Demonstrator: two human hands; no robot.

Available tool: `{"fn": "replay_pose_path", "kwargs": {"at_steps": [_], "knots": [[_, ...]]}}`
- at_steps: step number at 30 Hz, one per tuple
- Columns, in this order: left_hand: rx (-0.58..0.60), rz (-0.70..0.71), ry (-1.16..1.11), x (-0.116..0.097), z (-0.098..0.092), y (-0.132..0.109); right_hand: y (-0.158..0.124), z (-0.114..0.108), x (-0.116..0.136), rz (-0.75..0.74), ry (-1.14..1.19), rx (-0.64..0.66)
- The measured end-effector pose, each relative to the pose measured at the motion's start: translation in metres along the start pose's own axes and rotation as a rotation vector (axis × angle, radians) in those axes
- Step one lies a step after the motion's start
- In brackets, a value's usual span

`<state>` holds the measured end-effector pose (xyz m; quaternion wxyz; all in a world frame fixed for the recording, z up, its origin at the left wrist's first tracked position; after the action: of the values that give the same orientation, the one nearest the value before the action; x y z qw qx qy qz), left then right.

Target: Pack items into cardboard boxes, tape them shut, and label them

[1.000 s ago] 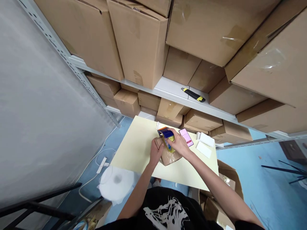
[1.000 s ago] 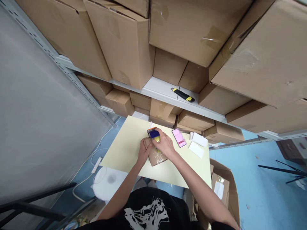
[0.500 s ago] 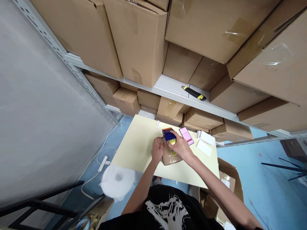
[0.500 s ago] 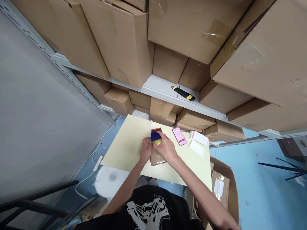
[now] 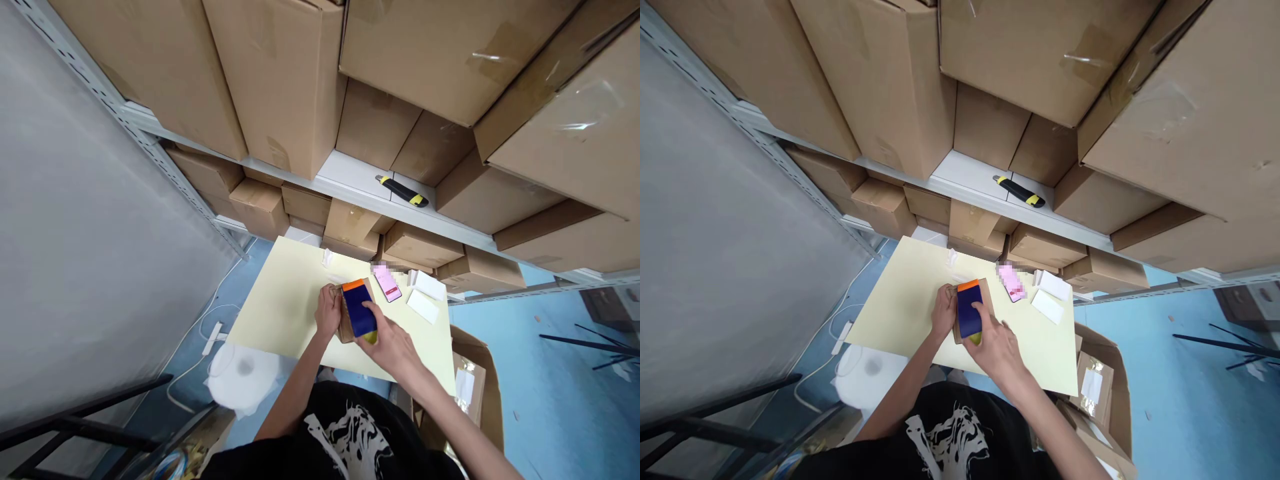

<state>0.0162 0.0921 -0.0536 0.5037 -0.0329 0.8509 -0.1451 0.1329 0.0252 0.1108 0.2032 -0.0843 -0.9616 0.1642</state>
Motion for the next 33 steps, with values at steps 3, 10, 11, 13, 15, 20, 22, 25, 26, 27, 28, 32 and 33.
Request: {"fn": "replay_pose_path", "kwargs": {"at_steps": [3,10,11,13,15,20,22,25,26,27,28,32,33], "knots": [[-0.015,-0.01,0.01,-0.003,0.002,0.0,-0.012,0.006,-0.009,0.011,0.022,-0.039],[-0.008,0.001,0.031,-0.007,0.01,0.0,-0.061,0.017,-0.021,0.111,0.189,-0.082],[-0.014,-0.008,0.03,-0.006,0.01,0.001,-0.07,0.022,-0.025,0.126,0.204,-0.078],[-0.023,-0.015,0.031,-0.005,0.01,0.002,-0.088,0.036,-0.035,0.156,0.211,-0.064],[-0.026,-0.01,0.036,-0.005,0.011,0.003,-0.101,0.049,-0.048,0.178,0.181,-0.08],[-0.009,-0.018,0.041,-0.005,0.015,0.003,-0.115,0.076,-0.074,0.149,0.116,-0.143],[0.007,-0.023,0.037,-0.005,0.015,0.003,-0.115,0.086,-0.078,0.114,0.126,-0.15],[0.101,-0.004,0.03,-0.005,0.009,0.008,-0.111,0.097,-0.081,0.095,0.143,-0.189],[0.161,0.011,0.032,-0.008,0.006,0.011,-0.11,0.099,-0.082,0.094,0.145,-0.201],[0.219,0.033,0.038,-0.012,0.002,0.014,-0.108,0.101,-0.084,0.094,0.143,-0.212],[0.259,0.058,0.048,-0.017,-0.003,0.018,-0.106,0.102,-0.084,0.092,0.139,-0.223],[0.286,0.138,0.23,-0.051,-0.013,0.034,-0.1,0.101,-0.086,0.077,0.135,-0.271],[0.292,0.165,0.307,-0.06,-0.009,0.037,-0.099,0.101,-0.085,0.069,0.143,-0.275]]}}
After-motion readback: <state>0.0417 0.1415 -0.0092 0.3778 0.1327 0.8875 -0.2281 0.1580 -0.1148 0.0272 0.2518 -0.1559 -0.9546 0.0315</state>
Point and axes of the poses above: each hand's wrist, its own y-axis towards the middle knuckle, its own z-axis out of the palm, x = y × z, the point moved 7 cm from there along y, towards the middle knuckle, and after that the axes turned 4 degrees about x, right-handed, at the moved point
